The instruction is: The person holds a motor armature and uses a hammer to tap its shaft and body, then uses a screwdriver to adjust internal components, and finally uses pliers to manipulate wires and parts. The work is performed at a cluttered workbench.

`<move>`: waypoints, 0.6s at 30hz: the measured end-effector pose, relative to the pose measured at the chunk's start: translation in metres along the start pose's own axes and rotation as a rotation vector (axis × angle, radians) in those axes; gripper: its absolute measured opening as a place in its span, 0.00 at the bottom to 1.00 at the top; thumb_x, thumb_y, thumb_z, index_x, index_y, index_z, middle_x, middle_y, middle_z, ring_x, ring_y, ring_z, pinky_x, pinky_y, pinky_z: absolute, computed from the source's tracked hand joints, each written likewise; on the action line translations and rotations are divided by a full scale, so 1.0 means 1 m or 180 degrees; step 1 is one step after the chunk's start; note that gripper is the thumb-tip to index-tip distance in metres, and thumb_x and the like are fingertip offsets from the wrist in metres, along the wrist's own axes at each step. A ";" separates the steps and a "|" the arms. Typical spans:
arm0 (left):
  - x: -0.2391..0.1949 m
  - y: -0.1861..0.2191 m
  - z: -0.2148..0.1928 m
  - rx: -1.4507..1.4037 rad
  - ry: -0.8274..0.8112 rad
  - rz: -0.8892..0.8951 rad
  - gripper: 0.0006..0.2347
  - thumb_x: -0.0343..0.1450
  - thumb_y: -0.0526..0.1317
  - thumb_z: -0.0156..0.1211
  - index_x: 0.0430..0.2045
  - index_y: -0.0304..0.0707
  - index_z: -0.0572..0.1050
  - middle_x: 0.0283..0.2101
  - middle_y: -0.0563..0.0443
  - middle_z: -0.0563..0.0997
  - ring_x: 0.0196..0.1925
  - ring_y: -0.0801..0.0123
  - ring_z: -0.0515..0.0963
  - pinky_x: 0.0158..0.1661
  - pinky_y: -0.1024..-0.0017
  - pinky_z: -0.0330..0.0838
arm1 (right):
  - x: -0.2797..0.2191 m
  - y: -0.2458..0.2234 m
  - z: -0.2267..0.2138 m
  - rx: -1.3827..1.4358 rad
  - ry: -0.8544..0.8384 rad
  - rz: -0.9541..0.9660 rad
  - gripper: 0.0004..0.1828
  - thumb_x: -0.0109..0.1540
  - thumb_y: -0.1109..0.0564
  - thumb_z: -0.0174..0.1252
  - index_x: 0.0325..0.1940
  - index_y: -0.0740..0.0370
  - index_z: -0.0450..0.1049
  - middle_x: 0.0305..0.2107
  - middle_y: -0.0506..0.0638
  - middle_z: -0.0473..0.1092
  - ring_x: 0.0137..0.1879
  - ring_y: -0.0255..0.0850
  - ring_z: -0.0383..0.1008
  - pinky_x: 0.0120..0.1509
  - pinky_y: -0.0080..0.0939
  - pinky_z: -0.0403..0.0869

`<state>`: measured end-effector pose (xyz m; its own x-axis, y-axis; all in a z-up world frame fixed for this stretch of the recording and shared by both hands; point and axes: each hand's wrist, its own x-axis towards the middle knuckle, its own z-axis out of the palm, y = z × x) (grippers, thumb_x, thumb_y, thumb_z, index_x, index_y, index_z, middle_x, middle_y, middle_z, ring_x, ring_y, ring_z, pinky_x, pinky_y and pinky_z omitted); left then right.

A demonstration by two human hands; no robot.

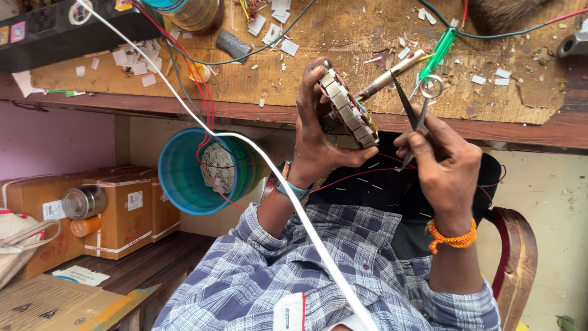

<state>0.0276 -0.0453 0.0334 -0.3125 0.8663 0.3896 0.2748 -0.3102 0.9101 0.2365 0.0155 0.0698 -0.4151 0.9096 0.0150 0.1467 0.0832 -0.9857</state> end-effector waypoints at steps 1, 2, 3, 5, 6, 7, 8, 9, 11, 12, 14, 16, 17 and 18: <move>0.000 0.000 -0.001 0.0041 -0.0007 0.0031 0.54 0.57 0.48 0.87 0.73 0.54 0.45 0.77 0.42 0.49 0.65 0.61 0.71 0.63 0.64 0.75 | 0.001 -0.001 -0.001 0.0004 -0.0106 -0.0032 0.19 0.70 0.66 0.55 0.66 0.69 0.73 0.38 0.54 0.78 0.40 0.35 0.78 0.46 0.33 0.78; 0.001 0.000 0.000 0.0132 -0.0013 0.0102 0.55 0.57 0.48 0.87 0.73 0.54 0.45 0.77 0.42 0.49 0.65 0.61 0.70 0.63 0.64 0.75 | 0.001 -0.002 -0.001 -0.0003 -0.0202 -0.0062 0.19 0.70 0.66 0.55 0.66 0.69 0.73 0.38 0.54 0.78 0.40 0.34 0.78 0.46 0.33 0.78; 0.002 0.000 0.000 0.0223 -0.0017 0.0174 0.55 0.56 0.48 0.88 0.73 0.54 0.45 0.77 0.42 0.49 0.65 0.61 0.70 0.64 0.64 0.75 | 0.002 -0.003 0.000 -0.0086 -0.0102 -0.0057 0.17 0.71 0.65 0.55 0.65 0.70 0.74 0.38 0.54 0.78 0.40 0.35 0.78 0.45 0.33 0.78; 0.002 0.000 0.002 0.0466 -0.0027 0.0323 0.56 0.55 0.48 0.88 0.73 0.55 0.46 0.76 0.42 0.50 0.67 0.60 0.69 0.66 0.64 0.75 | 0.000 -0.003 0.002 -0.0264 0.0102 -0.0026 0.13 0.74 0.63 0.54 0.62 0.70 0.75 0.37 0.53 0.78 0.39 0.35 0.79 0.44 0.33 0.77; 0.003 0.000 0.002 0.0563 -0.0033 0.0376 0.56 0.54 0.49 0.88 0.73 0.56 0.46 0.76 0.41 0.50 0.68 0.59 0.69 0.66 0.63 0.75 | 0.000 -0.002 0.004 -0.0346 0.0031 -0.0116 0.14 0.73 0.63 0.54 0.62 0.71 0.75 0.36 0.54 0.78 0.38 0.35 0.79 0.43 0.33 0.77; 0.003 0.001 0.003 0.0610 -0.0045 0.0375 0.57 0.54 0.50 0.88 0.74 0.56 0.46 0.76 0.40 0.49 0.69 0.59 0.69 0.66 0.63 0.76 | 0.000 -0.002 0.006 -0.0427 -0.0040 -0.0206 0.15 0.72 0.63 0.55 0.62 0.71 0.75 0.35 0.54 0.78 0.37 0.35 0.79 0.41 0.33 0.78; 0.003 0.002 0.003 0.0662 -0.0058 0.0378 0.57 0.54 0.50 0.88 0.75 0.56 0.46 0.76 0.39 0.49 0.70 0.58 0.70 0.65 0.64 0.76 | 0.001 -0.002 0.008 -0.0503 -0.0111 -0.0300 0.15 0.71 0.63 0.55 0.61 0.71 0.75 0.34 0.54 0.78 0.36 0.36 0.80 0.39 0.34 0.78; 0.004 0.004 0.003 0.0655 -0.0045 0.0366 0.57 0.54 0.50 0.88 0.75 0.56 0.46 0.76 0.39 0.49 0.71 0.56 0.68 0.66 0.63 0.76 | 0.001 -0.002 0.009 -0.0458 -0.0071 -0.0288 0.15 0.72 0.63 0.55 0.62 0.71 0.74 0.34 0.54 0.78 0.36 0.36 0.79 0.40 0.34 0.77; 0.004 0.005 0.002 0.0637 -0.0039 0.0348 0.57 0.54 0.49 0.87 0.75 0.57 0.46 0.75 0.39 0.50 0.73 0.53 0.66 0.66 0.62 0.75 | 0.001 -0.001 0.011 -0.0367 0.0031 -0.0262 0.15 0.73 0.63 0.54 0.63 0.71 0.74 0.33 0.54 0.78 0.36 0.36 0.79 0.40 0.34 0.77; 0.004 0.005 0.002 0.0670 -0.0029 0.0380 0.57 0.53 0.50 0.87 0.75 0.57 0.46 0.75 0.39 0.50 0.73 0.52 0.65 0.67 0.62 0.74 | 0.001 0.000 0.011 -0.0289 0.0097 -0.0187 0.14 0.74 0.63 0.54 0.61 0.71 0.75 0.34 0.54 0.77 0.36 0.36 0.79 0.41 0.34 0.77; 0.003 0.004 0.001 0.0732 -0.0008 0.0451 0.58 0.53 0.50 0.87 0.75 0.57 0.46 0.75 0.39 0.50 0.73 0.51 0.64 0.67 0.61 0.74 | 0.001 0.001 0.011 -0.0135 0.0233 -0.0045 0.11 0.76 0.63 0.53 0.59 0.72 0.76 0.34 0.54 0.77 0.38 0.36 0.79 0.43 0.33 0.78; 0.004 0.004 0.002 0.0553 -0.0014 0.0340 0.56 0.55 0.50 0.88 0.73 0.57 0.46 0.75 0.39 0.50 0.68 0.57 0.69 0.65 0.63 0.74 | 0.001 0.001 0.011 -0.0131 0.0009 -0.0090 0.13 0.72 0.64 0.54 0.60 0.72 0.75 0.33 0.54 0.77 0.36 0.36 0.78 0.40 0.33 0.77; 0.004 0.004 0.003 0.0505 -0.0022 0.0311 0.56 0.55 0.50 0.88 0.73 0.57 0.46 0.76 0.39 0.50 0.67 0.59 0.70 0.64 0.64 0.74 | 0.000 0.002 0.011 -0.0134 -0.0100 -0.0109 0.15 0.71 0.64 0.55 0.60 0.72 0.75 0.32 0.54 0.77 0.36 0.36 0.78 0.39 0.33 0.77; 0.005 0.003 0.004 0.0461 -0.0032 0.0291 0.56 0.55 0.51 0.88 0.73 0.57 0.46 0.76 0.39 0.50 0.67 0.60 0.71 0.64 0.64 0.75 | 0.000 0.003 0.011 -0.0076 -0.0002 -0.0088 0.14 0.71 0.64 0.55 0.60 0.71 0.75 0.33 0.54 0.77 0.36 0.35 0.78 0.40 0.33 0.77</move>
<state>0.0303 -0.0401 0.0381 -0.2713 0.8412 0.4678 0.4300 -0.3289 0.8408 0.2268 0.0114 0.0652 -0.4200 0.9065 0.0420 0.1566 0.1180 -0.9806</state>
